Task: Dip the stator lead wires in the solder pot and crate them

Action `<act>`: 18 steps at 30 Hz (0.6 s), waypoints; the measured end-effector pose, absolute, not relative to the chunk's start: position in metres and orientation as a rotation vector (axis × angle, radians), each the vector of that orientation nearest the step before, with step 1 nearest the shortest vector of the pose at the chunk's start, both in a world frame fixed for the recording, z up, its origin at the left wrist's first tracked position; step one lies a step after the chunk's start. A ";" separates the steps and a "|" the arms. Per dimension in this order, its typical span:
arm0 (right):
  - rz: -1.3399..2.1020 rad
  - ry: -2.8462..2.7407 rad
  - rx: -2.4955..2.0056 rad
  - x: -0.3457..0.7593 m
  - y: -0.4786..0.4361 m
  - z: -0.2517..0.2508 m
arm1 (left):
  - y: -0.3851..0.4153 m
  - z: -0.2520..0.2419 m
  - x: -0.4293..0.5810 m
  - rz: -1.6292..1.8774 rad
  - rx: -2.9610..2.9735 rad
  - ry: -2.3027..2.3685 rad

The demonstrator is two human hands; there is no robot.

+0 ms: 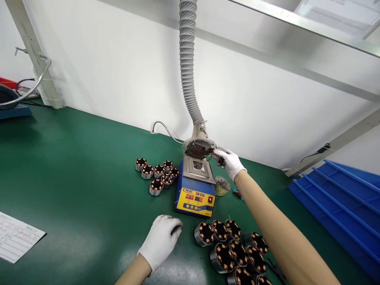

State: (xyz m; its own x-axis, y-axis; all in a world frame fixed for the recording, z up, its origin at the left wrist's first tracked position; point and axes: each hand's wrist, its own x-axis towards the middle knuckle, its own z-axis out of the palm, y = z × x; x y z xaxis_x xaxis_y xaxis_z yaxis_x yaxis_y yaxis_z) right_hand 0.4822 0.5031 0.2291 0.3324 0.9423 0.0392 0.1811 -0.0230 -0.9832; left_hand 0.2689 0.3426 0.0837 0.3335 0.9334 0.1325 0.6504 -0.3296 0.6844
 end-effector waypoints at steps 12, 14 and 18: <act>0.996 -0.827 -1.363 0.465 0.507 0.233 | 0.343 0.082 0.269 0.732 2.086 1.391; 1.002 -0.874 -1.320 0.463 0.489 0.236 | 0.343 0.081 0.269 0.745 2.091 1.382; 0.954 -1.036 -1.193 0.457 0.441 0.233 | 0.343 0.084 0.268 0.735 2.100 1.387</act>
